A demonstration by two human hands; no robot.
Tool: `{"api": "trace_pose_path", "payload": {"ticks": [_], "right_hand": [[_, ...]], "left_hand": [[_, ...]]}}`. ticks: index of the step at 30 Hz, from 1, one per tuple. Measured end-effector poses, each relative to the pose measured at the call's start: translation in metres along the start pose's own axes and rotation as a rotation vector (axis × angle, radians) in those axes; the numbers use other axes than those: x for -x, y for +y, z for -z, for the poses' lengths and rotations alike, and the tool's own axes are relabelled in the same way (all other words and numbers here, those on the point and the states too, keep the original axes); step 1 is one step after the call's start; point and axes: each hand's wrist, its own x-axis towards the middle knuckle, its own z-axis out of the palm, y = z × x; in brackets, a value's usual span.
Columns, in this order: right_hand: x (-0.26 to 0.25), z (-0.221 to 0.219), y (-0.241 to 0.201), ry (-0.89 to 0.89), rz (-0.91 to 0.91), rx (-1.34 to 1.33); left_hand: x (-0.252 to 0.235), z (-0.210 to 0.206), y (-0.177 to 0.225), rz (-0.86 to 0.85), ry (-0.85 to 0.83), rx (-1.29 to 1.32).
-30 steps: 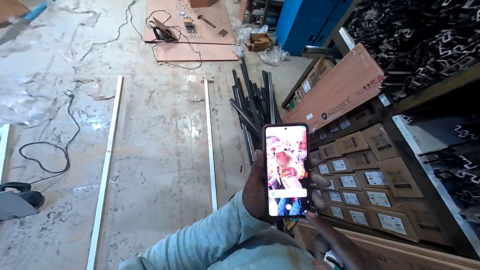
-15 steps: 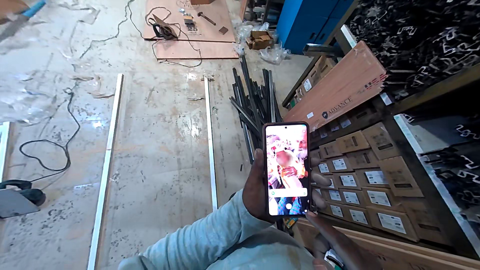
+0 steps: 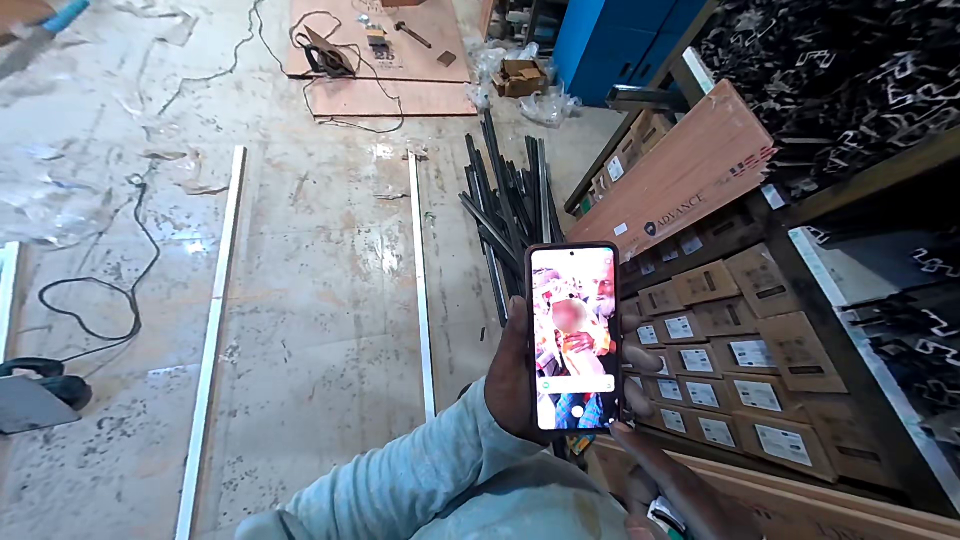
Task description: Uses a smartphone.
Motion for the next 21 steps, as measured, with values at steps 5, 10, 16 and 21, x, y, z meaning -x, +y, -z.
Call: {"api": "trace_pose_path", "payload": {"ticks": [5,10,16,21], "right_hand": [[0.0005,-0.0005,0.0017,0.001,0.007,0.001],[0.0004,-0.0001,0.0018,0.003,0.015,0.008],[0.0005,-0.0018,0.0031,0.011,0.031,0.002],[0.0011,-0.0011,0.002,0.001,0.018,0.003]], "left_hand": [[-0.0005,-0.0004,0.0014,0.098,-0.033,0.007],[-0.0035,0.0008,-0.0006,0.182,-0.1,0.028],[-0.0033,0.0014,0.0005,0.18,-0.095,0.018],[-0.0021,0.0055,-0.0035,0.166,-0.089,0.097]]}}
